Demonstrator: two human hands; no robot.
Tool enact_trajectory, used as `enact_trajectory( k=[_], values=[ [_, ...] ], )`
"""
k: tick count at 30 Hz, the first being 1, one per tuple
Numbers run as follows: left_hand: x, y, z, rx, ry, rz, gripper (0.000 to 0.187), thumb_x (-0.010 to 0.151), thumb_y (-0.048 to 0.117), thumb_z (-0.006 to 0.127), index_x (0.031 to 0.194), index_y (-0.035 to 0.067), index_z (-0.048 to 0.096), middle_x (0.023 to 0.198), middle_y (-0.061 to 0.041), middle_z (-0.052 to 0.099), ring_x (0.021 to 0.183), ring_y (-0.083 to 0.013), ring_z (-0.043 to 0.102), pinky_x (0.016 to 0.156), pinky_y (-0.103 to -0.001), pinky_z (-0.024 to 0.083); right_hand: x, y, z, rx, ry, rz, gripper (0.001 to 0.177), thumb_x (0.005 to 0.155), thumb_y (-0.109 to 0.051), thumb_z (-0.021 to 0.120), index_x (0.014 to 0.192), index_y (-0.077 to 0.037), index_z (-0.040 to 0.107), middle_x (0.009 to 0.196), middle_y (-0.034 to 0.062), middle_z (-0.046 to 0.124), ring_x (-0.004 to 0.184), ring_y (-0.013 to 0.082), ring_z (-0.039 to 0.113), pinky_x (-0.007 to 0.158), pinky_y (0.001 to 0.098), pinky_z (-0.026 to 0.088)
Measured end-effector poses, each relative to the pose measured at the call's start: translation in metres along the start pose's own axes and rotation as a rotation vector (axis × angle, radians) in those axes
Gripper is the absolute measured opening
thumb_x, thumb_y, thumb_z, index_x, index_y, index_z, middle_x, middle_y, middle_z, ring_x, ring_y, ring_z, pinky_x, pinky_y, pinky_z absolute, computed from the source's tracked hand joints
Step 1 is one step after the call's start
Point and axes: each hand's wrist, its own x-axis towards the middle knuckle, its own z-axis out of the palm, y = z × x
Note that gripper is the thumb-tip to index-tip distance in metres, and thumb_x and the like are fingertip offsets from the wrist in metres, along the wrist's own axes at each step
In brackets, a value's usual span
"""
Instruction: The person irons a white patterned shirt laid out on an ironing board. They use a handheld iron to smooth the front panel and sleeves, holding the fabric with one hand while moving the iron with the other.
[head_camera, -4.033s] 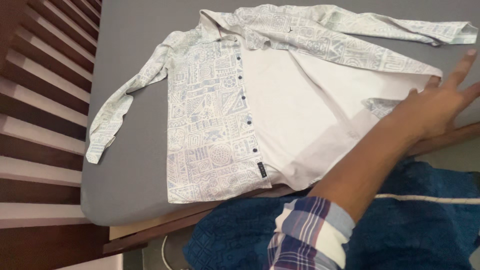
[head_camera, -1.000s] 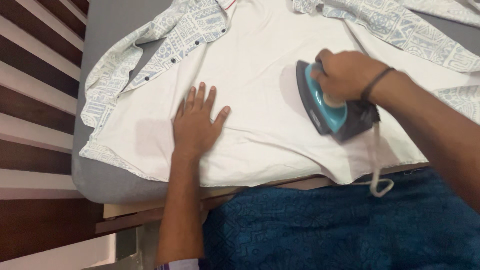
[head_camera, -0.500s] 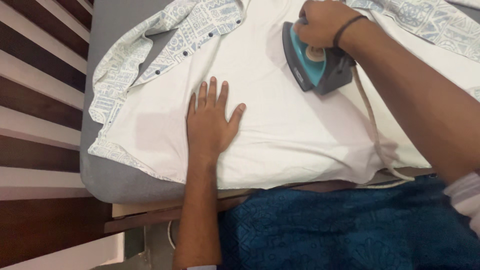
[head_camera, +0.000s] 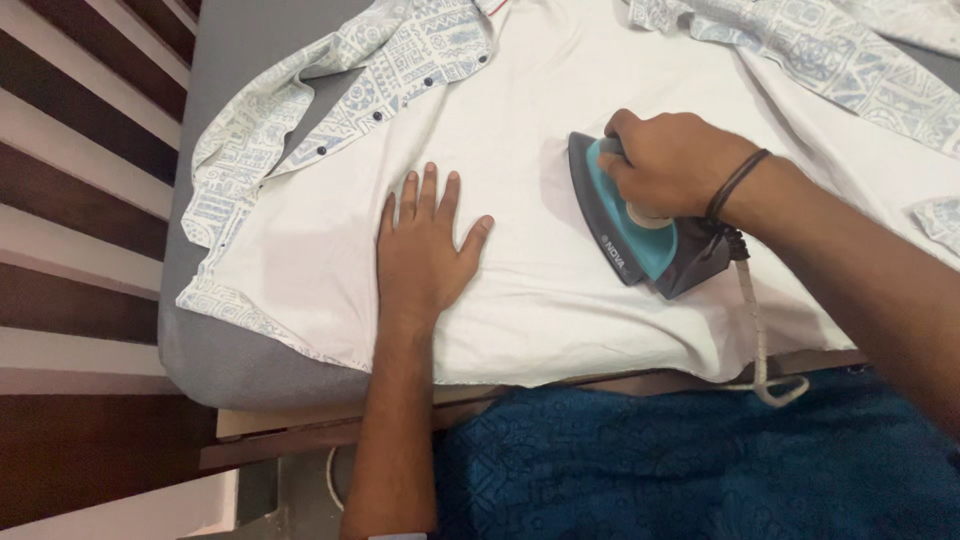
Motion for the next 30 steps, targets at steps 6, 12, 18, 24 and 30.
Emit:
enact_trajectory(
  k=[6, 12, 18, 24, 30],
  values=[
    [-0.005, -0.001, 0.004, -0.01, 0.003, -0.006, 0.069, 0.099, 0.054, 0.056, 0.148, 0.006, 0.055, 0.158, -0.022, 0.044, 0.147, -0.0394, 0.038, 0.121, -0.054, 0.025, 0.05, 0.003, 0.002, 0.027, 0.125, -0.138, 0.051, 0.099, -0.038, 0.057, 0.131, 0.002, 0.06, 0.103, 0.0318, 0.072, 0.098, 0.047, 0.071, 0.09, 0.0515, 0.055],
    [-0.004, 0.0, 0.005, -0.002, 0.004, -0.018, 0.07, 0.098, 0.055, 0.056, 0.149, 0.006, 0.054, 0.159, -0.022, 0.043, 0.148, -0.0391, 0.037, 0.121, -0.053, 0.025, 0.154, 0.006, 0.006, 0.04, 0.189, -0.078, 0.038, 0.096, -0.027, 0.06, 0.112, 0.004, 0.075, 0.099, 0.0298, 0.074, 0.092, 0.0432, 0.073, 0.087, 0.0495, 0.057],
    [-0.001, -0.001, 0.006, -0.021, -0.026, -0.031, 0.071, 0.099, 0.055, 0.055, 0.15, 0.006, 0.052, 0.16, -0.021, 0.041, 0.149, -0.0384, 0.035, 0.122, -0.052, 0.024, 0.205, -0.014, 0.006, 0.17, 0.135, 0.193, 0.033, 0.105, -0.022, 0.053, 0.113, 0.005, 0.071, 0.092, 0.0282, 0.074, 0.077, 0.0388, 0.077, 0.065, 0.0468, 0.064],
    [0.0, 0.0, 0.005, -0.018, -0.029, -0.027, 0.071, 0.098, 0.056, 0.055, 0.15, 0.006, 0.053, 0.16, -0.021, 0.041, 0.149, -0.0384, 0.035, 0.122, -0.052, 0.023, 0.167, -0.028, -0.005, -0.118, 0.163, -0.08, 0.044, 0.102, -0.031, 0.055, 0.115, 0.008, 0.071, 0.099, 0.0322, 0.071, 0.085, 0.0438, 0.075, 0.079, 0.0488, 0.059],
    [-0.003, -0.002, 0.004, -0.034, -0.007, -0.018, 0.071, 0.098, 0.055, 0.055, 0.149, 0.006, 0.053, 0.159, -0.022, 0.042, 0.148, -0.0395, 0.036, 0.121, -0.053, 0.023, 0.074, -0.044, 0.011, -0.059, 0.052, -0.172, 0.052, 0.101, -0.037, 0.054, 0.12, 0.012, 0.058, 0.098, 0.0368, 0.071, 0.095, 0.0509, 0.07, 0.09, 0.0527, 0.054]
  ],
)
